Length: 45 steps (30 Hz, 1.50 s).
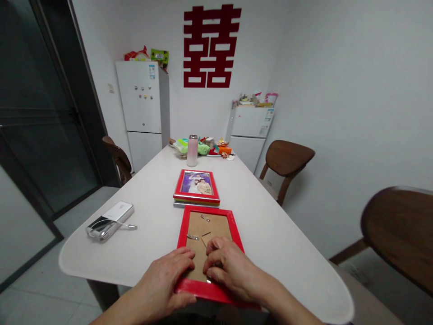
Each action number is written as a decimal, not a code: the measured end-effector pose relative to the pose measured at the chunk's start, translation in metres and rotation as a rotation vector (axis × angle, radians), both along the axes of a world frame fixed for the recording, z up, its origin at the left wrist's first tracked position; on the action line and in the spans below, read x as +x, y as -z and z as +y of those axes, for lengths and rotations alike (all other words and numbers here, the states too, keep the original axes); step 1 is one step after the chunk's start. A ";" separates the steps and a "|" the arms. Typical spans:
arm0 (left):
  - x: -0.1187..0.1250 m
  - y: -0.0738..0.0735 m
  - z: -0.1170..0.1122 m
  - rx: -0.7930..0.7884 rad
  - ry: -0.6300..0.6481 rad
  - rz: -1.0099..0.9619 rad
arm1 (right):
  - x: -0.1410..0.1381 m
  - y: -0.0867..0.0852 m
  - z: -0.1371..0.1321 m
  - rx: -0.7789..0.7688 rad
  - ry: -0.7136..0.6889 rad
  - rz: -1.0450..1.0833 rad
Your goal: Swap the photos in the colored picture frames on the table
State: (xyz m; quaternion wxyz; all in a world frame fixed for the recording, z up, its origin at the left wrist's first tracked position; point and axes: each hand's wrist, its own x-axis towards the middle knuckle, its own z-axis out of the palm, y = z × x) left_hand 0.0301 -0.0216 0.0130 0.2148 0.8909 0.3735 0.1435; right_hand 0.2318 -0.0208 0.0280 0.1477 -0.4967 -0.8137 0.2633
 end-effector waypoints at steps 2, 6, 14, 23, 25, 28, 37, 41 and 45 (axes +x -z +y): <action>0.000 0.000 0.000 -0.002 -0.002 0.002 | -0.005 0.001 0.008 0.034 0.065 0.036; 0.001 -0.001 0.000 -0.007 0.008 0.015 | -0.024 0.009 0.031 0.208 0.231 0.005; 0.001 -0.001 0.000 -0.011 0.009 0.029 | -0.041 0.018 0.057 0.283 0.263 -0.146; 0.003 -0.001 0.002 -0.021 0.010 0.031 | -0.041 0.019 0.053 0.305 0.176 -0.126; 0.003 -0.001 0.001 -0.025 0.009 0.029 | -0.040 0.017 0.054 0.300 0.161 -0.117; 0.001 -0.002 0.001 -0.028 0.006 0.025 | -0.031 0.016 0.062 0.293 0.250 -0.100; 0.003 -0.007 0.000 -0.034 0.022 0.051 | -0.007 0.027 0.100 0.297 0.573 -0.171; 0.003 -0.008 0.000 -0.043 0.026 0.069 | -0.009 0.029 0.105 0.301 0.627 -0.188; 0.003 -0.015 0.000 -0.049 0.026 0.087 | -0.006 0.026 0.104 0.315 0.631 -0.139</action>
